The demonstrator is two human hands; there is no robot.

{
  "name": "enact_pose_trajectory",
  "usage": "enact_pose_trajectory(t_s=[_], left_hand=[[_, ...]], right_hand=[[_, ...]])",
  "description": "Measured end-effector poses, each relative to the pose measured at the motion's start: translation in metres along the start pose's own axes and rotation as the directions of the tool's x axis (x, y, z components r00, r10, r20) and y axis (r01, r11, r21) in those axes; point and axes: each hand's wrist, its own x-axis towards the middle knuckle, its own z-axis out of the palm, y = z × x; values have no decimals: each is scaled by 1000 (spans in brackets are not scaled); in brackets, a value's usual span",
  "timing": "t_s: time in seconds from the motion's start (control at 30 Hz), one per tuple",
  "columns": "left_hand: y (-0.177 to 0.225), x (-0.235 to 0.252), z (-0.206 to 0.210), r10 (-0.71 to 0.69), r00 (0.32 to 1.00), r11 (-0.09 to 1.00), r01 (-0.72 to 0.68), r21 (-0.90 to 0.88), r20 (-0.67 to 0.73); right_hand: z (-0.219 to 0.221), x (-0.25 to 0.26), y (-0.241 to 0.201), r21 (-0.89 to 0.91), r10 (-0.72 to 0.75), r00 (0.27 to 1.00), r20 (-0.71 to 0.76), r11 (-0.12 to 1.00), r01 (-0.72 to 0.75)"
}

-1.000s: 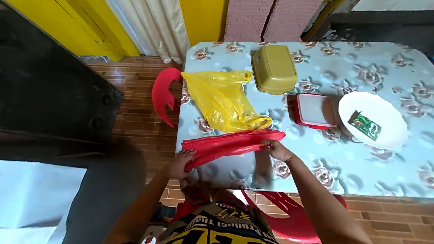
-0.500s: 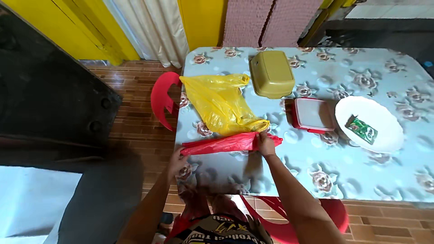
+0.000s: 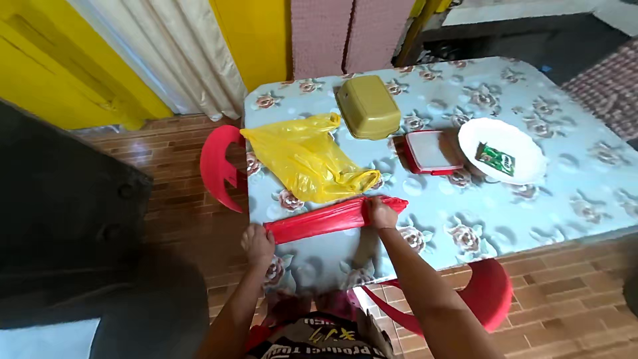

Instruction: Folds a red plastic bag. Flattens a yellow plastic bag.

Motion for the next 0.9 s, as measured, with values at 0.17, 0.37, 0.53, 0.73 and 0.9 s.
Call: enact_pose_trajectory(t_s=[0.17, 0.37, 0.53, 0.73, 0.9], left_hand=[[18, -1, -1, 512, 859, 853, -511, 110, 11], [26, 13, 27, 600, 673, 695, -706, 135, 432], [20, 19, 33, 563, 670, 685, -705, 180, 483], [7, 25, 35, 653, 646, 689, -723, 45, 395], [4, 25, 12, 600, 733, 756, -650, 72, 320]], right_hand=[[2, -4, -3, 62, 45, 998, -51, 997, -42], [56, -64, -65, 58, -295, 856, -424, 935, 350], [105, -86, -99, 75, -546, 837, 41, 837, 542], [68, -26, -14, -15, -200, 975, -100, 980, 200], [25, 3, 43, 43, 12, 1000, -7, 999, -12]])
